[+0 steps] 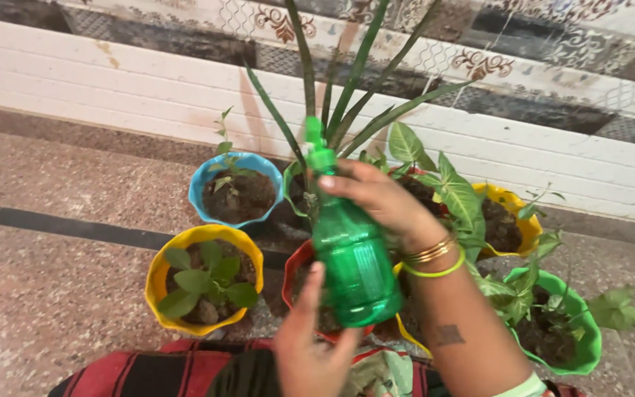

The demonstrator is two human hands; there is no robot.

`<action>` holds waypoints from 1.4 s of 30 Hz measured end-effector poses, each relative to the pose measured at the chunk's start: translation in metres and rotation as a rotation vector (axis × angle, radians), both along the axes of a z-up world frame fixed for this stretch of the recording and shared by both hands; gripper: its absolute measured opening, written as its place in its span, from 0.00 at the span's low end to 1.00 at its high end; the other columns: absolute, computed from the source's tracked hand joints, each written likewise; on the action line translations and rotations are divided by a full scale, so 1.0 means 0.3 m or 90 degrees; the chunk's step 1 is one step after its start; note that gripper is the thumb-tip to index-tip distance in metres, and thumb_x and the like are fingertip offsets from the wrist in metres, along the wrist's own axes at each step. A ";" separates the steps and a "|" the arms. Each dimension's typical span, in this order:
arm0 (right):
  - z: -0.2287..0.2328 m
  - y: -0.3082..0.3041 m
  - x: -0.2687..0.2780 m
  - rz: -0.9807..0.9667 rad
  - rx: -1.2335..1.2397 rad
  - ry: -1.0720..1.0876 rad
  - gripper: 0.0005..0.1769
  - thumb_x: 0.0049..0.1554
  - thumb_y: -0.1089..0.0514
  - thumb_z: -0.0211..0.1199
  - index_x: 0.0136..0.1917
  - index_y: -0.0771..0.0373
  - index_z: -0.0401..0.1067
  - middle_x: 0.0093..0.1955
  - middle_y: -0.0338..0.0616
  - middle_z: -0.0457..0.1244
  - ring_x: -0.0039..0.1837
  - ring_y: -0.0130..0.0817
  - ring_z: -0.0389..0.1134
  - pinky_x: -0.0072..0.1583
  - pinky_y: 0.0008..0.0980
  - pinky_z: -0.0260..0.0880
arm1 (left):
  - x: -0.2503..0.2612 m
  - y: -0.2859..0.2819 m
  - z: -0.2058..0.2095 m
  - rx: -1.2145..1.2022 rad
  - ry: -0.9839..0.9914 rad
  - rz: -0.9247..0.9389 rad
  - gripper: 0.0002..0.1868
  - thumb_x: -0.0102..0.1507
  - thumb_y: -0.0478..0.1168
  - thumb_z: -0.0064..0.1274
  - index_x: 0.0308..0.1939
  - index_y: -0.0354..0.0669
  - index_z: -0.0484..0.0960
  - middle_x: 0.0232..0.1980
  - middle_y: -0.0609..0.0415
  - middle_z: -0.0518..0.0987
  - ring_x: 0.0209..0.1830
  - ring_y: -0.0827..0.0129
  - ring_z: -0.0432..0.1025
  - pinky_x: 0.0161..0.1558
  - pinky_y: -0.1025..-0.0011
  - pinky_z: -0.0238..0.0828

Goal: The person waters several potted plants using a green spray bottle. They move the bottle from one pot to the next, spraying water onto the soil and leaves of each plant.

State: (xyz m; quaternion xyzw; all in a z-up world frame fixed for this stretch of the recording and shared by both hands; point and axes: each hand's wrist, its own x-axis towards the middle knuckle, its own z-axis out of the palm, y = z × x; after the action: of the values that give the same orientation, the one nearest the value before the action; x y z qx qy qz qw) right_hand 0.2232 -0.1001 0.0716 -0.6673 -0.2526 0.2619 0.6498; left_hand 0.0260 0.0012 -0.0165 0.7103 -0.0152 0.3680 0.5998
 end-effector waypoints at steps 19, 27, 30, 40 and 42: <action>-0.654 -0.249 0.318 -0.030 -0.059 0.419 0.27 0.59 0.42 0.64 0.57 0.69 0.76 0.38 0.43 0.69 0.36 0.30 0.71 0.40 0.30 0.73 | 0.212 -0.191 -0.210 0.290 0.404 -0.057 0.34 0.64 0.44 0.56 0.72 0.41 0.63 0.38 0.44 0.83 0.32 0.49 0.79 0.34 0.56 0.75; -0.633 -0.309 0.229 -0.142 0.074 0.383 0.25 0.57 0.46 0.63 0.60 0.66 0.74 0.47 0.38 0.71 0.42 0.26 0.72 0.45 0.31 0.76 | 0.202 -0.135 -0.166 0.283 0.530 -0.163 0.48 0.59 0.49 0.61 0.80 0.50 0.56 0.40 0.46 0.84 0.39 0.49 0.79 0.40 0.55 0.75; -0.622 -0.346 0.155 -0.154 0.059 0.352 0.24 0.56 0.46 0.63 0.59 0.64 0.74 0.42 0.40 0.70 0.41 0.26 0.72 0.44 0.30 0.76 | 0.175 -0.107 -0.118 0.318 0.426 -0.178 0.55 0.52 0.53 0.69 0.74 0.44 0.52 0.49 0.44 0.83 0.43 0.47 0.79 0.42 0.55 0.77; -0.671 -0.422 -0.133 -0.106 0.039 0.490 0.22 0.60 0.47 0.64 0.56 0.67 0.76 0.42 0.38 0.69 0.38 0.25 0.69 0.43 0.25 0.71 | 0.020 -0.149 -0.022 0.450 0.509 -0.436 0.70 0.51 0.55 0.68 0.82 0.42 0.34 0.43 0.39 0.83 0.42 0.47 0.79 0.45 0.57 0.76; -0.679 -0.419 -0.160 -0.085 0.031 0.486 0.23 0.56 0.46 0.62 0.56 0.66 0.77 0.46 0.38 0.72 0.39 0.24 0.69 0.44 0.24 0.71 | -0.001 -0.161 -0.011 0.474 0.547 -0.436 0.69 0.51 0.56 0.67 0.82 0.42 0.33 0.41 0.39 0.83 0.41 0.47 0.79 0.44 0.57 0.76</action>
State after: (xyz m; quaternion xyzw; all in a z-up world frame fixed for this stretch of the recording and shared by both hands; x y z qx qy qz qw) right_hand 0.1753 -0.2259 -0.1321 -0.5216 0.0451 0.4423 0.7282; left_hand 0.0257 -0.0471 -0.0199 0.9087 -0.1258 -0.1896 0.3500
